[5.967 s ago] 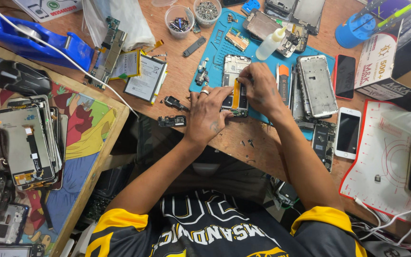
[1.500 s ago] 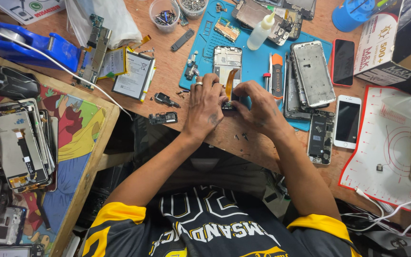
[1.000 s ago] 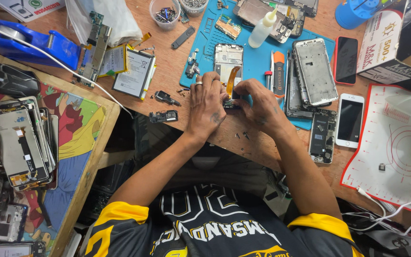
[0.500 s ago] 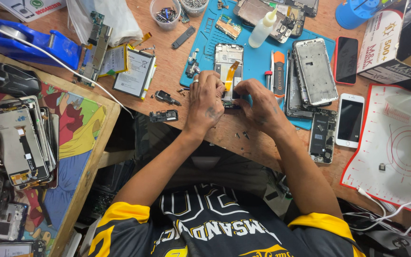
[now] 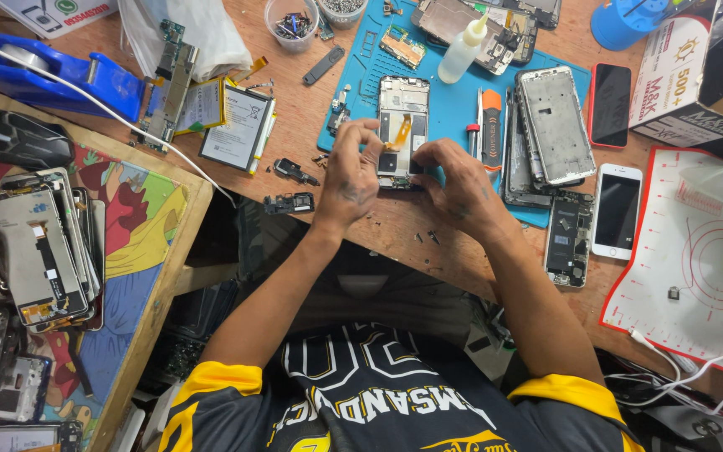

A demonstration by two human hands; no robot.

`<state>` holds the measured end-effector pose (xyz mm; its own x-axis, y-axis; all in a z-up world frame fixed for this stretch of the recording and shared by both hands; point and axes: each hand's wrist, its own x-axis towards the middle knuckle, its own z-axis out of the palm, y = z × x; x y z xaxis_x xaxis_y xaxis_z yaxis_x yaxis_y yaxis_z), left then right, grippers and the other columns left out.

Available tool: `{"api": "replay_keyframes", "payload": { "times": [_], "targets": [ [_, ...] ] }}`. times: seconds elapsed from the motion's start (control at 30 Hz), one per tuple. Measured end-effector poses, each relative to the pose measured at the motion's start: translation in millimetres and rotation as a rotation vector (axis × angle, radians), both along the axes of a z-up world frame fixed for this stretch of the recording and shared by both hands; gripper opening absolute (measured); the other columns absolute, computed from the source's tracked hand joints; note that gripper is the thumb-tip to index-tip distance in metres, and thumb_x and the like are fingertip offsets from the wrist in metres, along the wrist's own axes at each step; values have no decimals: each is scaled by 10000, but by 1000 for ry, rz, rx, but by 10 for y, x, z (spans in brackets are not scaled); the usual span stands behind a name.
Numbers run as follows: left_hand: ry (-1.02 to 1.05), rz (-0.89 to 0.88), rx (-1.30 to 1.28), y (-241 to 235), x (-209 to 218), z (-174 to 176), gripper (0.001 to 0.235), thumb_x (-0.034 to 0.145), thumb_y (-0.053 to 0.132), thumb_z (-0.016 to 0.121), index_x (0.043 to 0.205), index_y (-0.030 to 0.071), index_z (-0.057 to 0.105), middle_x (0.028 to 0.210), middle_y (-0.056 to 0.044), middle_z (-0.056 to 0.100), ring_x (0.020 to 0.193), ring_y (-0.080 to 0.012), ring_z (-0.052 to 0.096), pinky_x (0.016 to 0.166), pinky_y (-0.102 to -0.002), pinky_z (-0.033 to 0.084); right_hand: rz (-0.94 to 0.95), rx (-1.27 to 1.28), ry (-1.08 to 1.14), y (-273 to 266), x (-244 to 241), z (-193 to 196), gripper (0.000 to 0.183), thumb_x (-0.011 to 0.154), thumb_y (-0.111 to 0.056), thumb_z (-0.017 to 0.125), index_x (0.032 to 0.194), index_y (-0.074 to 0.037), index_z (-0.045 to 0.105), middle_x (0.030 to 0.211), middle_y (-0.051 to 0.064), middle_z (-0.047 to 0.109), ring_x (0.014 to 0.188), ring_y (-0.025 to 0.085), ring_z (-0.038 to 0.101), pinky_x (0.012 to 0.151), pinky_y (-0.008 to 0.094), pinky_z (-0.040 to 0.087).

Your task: The person disassembles a smartphone by prying open the case and removing internal components. They then handle a second phone, using a screwdriver to remove screws and a utility knife to separate the screen from the frame. The work is performed on a cluttered workbench with multiple phone parts and tools visible.

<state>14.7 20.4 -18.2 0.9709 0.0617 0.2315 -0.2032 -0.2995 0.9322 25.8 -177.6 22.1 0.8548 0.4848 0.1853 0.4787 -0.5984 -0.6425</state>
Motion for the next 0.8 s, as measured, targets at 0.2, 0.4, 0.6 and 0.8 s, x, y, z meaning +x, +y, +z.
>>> {"api": "replay_keyframes", "payload": {
  "times": [0.2,0.4,0.6,0.8],
  "targets": [
    [94,87,-155,111,12,133,244,1068,236,572,977,19,637,1284,-150,655,961,-207,586,831,-317,530,-8,7,0,24,-11,-8,276,842,-53,800,1070,-23,647,1067,114,689,975,275,697,840,382,569],
    [60,77,-260,-3,-235,414,274,1039,276,636,1003,9,685,1222,-103,677,868,-82,630,751,-237,529,-41,169,-147,51,-128,-15,166,925,-112,851,994,-71,706,1020,41,733,952,191,698,863,336,547],
    [55,-15,-468,-163,-381,523,258,1058,242,644,1057,-14,673,1269,-91,650,944,-96,605,855,-256,537,94,837,429,124,-171,-184,350,995,-166,750,1272,5,621,1166,48,663,1095,116,644,1021,301,534],
    [142,-31,-392,-223,-428,549,224,1035,205,628,1028,-16,669,1236,-88,668,863,-95,618,799,-254,561,-35,1218,733,52,-139,-356,269,976,-164,711,1187,0,675,1085,68,711,990,124,644,901,283,518]
  ]
}}
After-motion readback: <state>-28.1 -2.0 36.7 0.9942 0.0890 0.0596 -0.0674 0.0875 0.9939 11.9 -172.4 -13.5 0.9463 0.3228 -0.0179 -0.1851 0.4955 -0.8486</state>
